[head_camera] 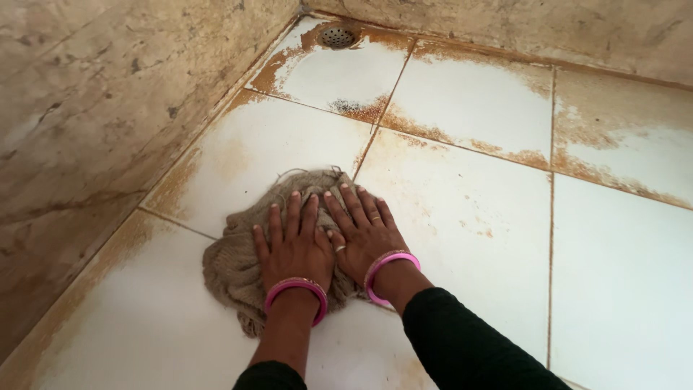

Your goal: The person scrubs dirty floor tiles with a cloth and rinses the cloth in a basin of soapy water.

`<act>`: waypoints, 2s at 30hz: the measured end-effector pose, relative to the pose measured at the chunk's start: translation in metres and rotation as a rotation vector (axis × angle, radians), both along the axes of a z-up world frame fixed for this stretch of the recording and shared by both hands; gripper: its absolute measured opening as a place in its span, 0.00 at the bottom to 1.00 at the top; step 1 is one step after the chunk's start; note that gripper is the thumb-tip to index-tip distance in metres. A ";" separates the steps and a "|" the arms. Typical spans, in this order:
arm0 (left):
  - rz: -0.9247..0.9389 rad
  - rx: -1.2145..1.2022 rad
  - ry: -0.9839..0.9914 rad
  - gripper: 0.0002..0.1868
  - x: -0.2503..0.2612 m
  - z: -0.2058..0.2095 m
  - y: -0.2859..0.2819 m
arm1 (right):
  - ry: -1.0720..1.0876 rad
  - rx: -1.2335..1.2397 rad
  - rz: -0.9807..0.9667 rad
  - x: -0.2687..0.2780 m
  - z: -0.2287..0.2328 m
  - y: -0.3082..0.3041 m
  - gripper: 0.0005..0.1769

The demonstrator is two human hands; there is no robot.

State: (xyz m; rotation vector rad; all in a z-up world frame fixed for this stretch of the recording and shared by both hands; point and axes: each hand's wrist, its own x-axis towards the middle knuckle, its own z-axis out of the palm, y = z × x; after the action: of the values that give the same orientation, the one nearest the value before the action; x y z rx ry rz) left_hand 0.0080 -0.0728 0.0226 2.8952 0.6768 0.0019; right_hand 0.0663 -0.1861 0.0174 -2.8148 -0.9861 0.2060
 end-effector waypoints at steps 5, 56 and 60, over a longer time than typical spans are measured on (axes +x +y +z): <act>-0.010 0.002 -0.009 0.34 -0.028 -0.001 -0.020 | 0.018 -0.031 0.002 -0.027 -0.001 -0.021 0.35; -0.088 -0.116 -0.060 0.34 -0.038 0.003 -0.083 | -0.109 -0.070 -0.033 -0.031 -0.007 -0.089 0.37; -0.132 -0.118 -0.028 0.35 -0.038 0.000 -0.079 | -0.167 -0.008 -0.007 -0.032 -0.017 -0.090 0.37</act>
State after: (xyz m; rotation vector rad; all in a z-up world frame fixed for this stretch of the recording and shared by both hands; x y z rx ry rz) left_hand -0.0297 -0.1519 0.0228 2.8145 0.4640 -0.0131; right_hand 0.0347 -0.2763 0.0007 -2.8804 -1.0102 -0.0265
